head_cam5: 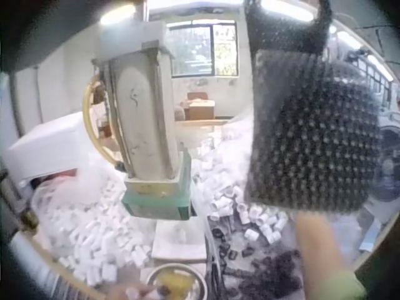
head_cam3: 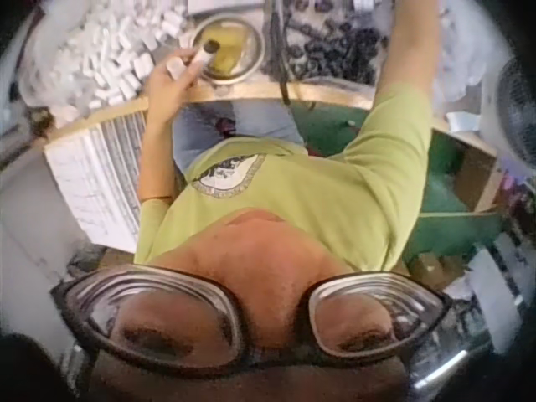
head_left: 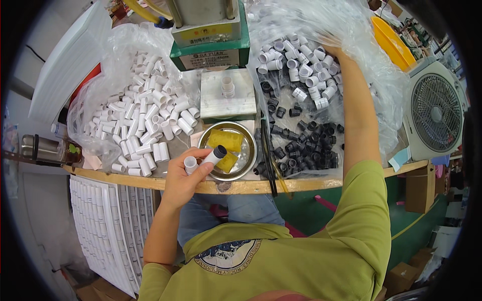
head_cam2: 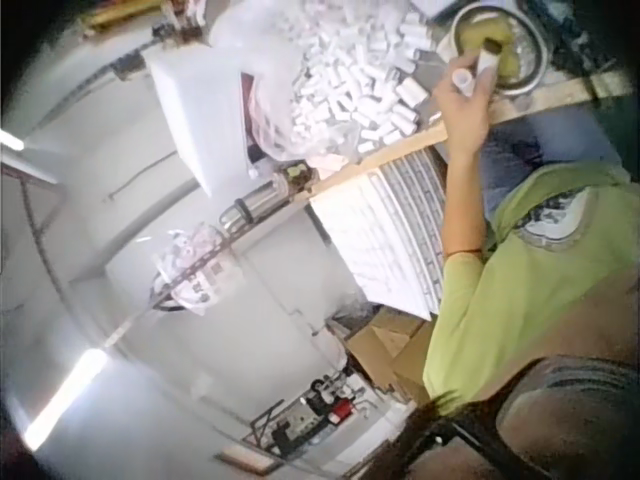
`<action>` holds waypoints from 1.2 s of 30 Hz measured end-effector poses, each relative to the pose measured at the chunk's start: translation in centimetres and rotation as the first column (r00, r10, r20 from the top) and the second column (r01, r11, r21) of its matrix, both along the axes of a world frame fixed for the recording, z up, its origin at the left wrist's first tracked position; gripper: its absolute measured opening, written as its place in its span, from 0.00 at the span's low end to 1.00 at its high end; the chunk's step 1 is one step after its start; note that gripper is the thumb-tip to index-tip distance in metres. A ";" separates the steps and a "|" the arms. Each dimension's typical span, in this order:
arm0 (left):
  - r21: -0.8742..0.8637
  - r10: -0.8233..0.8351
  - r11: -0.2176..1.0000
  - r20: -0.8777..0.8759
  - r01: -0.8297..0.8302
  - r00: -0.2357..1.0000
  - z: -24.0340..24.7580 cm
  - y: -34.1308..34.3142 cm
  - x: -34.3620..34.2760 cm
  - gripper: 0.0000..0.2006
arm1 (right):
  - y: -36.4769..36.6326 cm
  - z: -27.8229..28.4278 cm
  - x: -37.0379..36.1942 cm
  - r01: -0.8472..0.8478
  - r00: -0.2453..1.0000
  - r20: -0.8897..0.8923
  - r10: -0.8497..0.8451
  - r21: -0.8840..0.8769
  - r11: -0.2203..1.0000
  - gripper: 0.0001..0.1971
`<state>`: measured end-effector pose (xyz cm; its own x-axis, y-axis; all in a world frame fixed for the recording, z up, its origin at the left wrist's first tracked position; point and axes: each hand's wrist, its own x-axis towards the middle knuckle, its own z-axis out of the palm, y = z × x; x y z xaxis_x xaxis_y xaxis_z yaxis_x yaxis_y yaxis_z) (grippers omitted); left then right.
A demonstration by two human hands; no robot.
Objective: Assembling plastic tubes and caps and placing them into a tray.
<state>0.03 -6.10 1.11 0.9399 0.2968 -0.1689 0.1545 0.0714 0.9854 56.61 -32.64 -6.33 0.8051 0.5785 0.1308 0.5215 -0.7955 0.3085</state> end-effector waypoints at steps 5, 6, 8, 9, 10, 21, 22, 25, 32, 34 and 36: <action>-0.031 -0.061 0.998 0.029 0.062 0.998 -0.1 0.1 1.4 0.13 | -1.3 4.5 -3.0 0.247 0.926 -0.321 -0.201 0.111 0.963 0.26; -0.032 -0.059 0.998 0.028 0.060 0.998 -0.1 0.2 1.5 0.13 | -1.1 5.0 -4.3 0.287 0.896 -0.387 -0.220 0.125 0.950 0.26; -0.040 -0.063 0.997 0.004 0.063 0.998 -0.1 0.1 1.9 0.13 | -1.3 6.0 -7.2 0.375 0.819 -0.513 -0.257 0.137 0.917 0.27; -0.043 -0.063 0.997 0.000 0.063 0.998 -0.3 -0.1 2.0 0.13 | -2.4 6.3 -7.9 0.417 0.772 -0.575 -0.270 0.138 0.898 0.28; -0.062 -0.079 0.995 0.003 0.079 0.997 -0.4 -0.3 2.2 0.13 | -2.8 7.0 -7.6 0.465 0.719 -0.634 -0.283 0.137 0.875 0.28; -0.034 -0.104 0.994 -0.027 0.103 0.994 0.1 -1.1 1.8 0.14 | -1.1 4.8 -6.3 -0.006 0.979 -0.172 0.111 0.519 0.855 0.37; -0.029 -0.101 0.994 -0.021 0.101 0.995 0.1 -1.0 1.7 0.13 | -1.2 5.4 -7.2 0.072 0.965 -0.252 0.070 0.515 0.854 0.37; -0.023 -0.086 0.996 -0.024 0.086 0.996 -0.1 -1.0 1.5 0.13 | -1.7 6.4 -9.9 0.292 0.872 -0.488 -0.036 0.459 0.839 0.35; -0.055 -0.124 0.991 -0.028 0.122 0.992 -0.2 -1.2 1.6 0.13 | -1.9 8.8 -12.4 0.264 0.698 -0.714 -0.047 0.196 0.944 0.32; -0.068 -0.129 0.990 -0.021 0.128 0.991 -0.2 -1.1 1.6 0.13 | -1.6 10.2 -13.4 0.235 0.671 -0.738 -0.067 0.126 0.964 0.31; -0.078 -0.133 0.988 -0.012 0.132 0.991 -0.3 -0.9 1.4 0.13 | -0.5 11.2 -14.2 0.155 0.772 -0.612 -0.170 -0.078 0.985 0.27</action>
<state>1.45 -7.00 0.83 0.9667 0.1556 -0.2032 0.1848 0.1244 0.9749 42.39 -33.17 4.87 0.7921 0.4282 -0.4350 0.4694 -0.8829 -0.0144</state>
